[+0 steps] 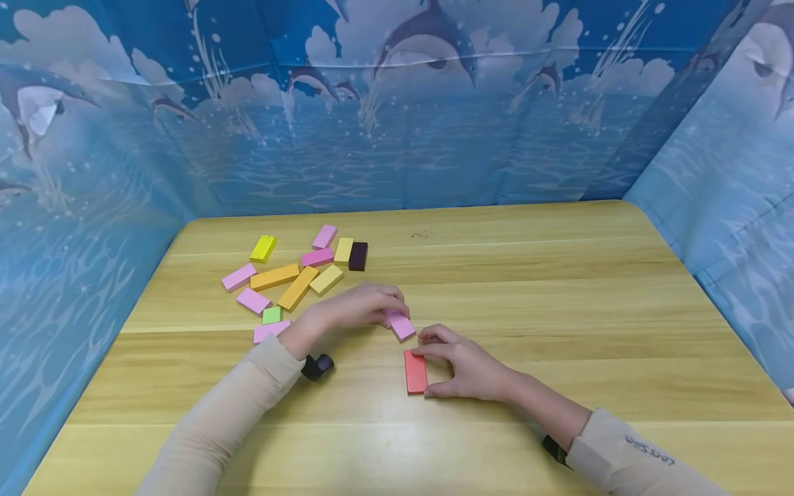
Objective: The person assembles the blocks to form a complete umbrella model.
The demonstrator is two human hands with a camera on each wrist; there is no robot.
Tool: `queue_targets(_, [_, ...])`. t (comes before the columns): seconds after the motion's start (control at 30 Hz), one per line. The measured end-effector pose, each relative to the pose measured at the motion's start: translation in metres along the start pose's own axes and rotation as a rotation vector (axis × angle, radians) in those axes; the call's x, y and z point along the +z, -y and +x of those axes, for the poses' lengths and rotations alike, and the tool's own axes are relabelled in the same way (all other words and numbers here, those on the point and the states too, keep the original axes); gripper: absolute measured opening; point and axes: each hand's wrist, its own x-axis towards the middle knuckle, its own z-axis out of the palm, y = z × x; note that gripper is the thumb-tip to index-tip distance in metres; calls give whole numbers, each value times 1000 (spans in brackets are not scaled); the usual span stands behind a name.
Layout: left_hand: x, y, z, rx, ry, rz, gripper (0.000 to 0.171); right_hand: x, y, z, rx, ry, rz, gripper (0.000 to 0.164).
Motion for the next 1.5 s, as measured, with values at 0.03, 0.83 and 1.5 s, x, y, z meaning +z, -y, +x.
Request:
queue_targets(0.03, [1, 0, 1, 2, 2, -4, 26, 0, 0, 0, 1, 0, -1, 55])
queue_targets(0.83, [2, -4, 10, 91, 44, -169, 27, -2, 0, -3, 34, 31, -4, 69])
queue_targets(1.5, [4, -6, 15, 29, 105, -272, 32, -2, -3, -4, -41, 74, -85, 66])
